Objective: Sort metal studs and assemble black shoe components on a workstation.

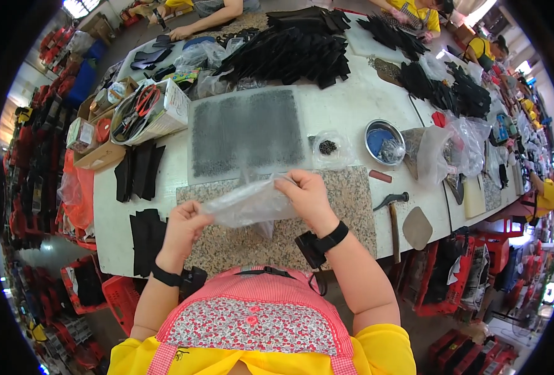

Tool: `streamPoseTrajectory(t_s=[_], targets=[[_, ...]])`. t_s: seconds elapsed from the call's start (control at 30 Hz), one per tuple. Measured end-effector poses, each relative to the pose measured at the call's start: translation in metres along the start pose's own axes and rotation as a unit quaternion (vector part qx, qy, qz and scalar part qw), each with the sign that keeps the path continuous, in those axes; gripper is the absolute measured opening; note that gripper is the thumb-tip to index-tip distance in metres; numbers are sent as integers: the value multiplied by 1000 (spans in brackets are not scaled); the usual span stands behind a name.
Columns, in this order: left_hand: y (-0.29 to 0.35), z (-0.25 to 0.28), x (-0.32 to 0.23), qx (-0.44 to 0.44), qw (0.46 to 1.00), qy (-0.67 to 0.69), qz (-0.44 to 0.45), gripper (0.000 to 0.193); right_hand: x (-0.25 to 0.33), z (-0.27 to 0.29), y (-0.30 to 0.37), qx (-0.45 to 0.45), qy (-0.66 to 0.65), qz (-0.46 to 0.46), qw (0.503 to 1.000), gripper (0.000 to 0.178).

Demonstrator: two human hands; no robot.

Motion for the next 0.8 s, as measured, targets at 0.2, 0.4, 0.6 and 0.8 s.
streamPoseTrajectory(t_s=[0.2, 0.4, 0.6, 0.8], targets=[[16, -34, -7, -106, 923, -209, -306, 14, 2, 5, 15, -50, -9, 3, 999, 20], [-27, -60, 19, 122, 838, -527, -67, 37, 19, -21, 21, 70, -14, -68, 995, 20], [-56, -20, 37, -47, 960, 222, 163, 32, 19, -12, 18, -71, 14, 148, 986, 15], [-79, -5, 47, 10, 934, 329, 142, 26, 1, -44, 26, 9, 324, 332, 886, 17]])
Point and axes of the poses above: each hand's wrist, its own y-axis away from the middle knuckle, its own z-axis out of the back of the hand, x = y × z, the point moved 4 cm from there along -y, towards the middle knuckle, and after that the axes turned 13 degrees about y, right-handed, at the moved point
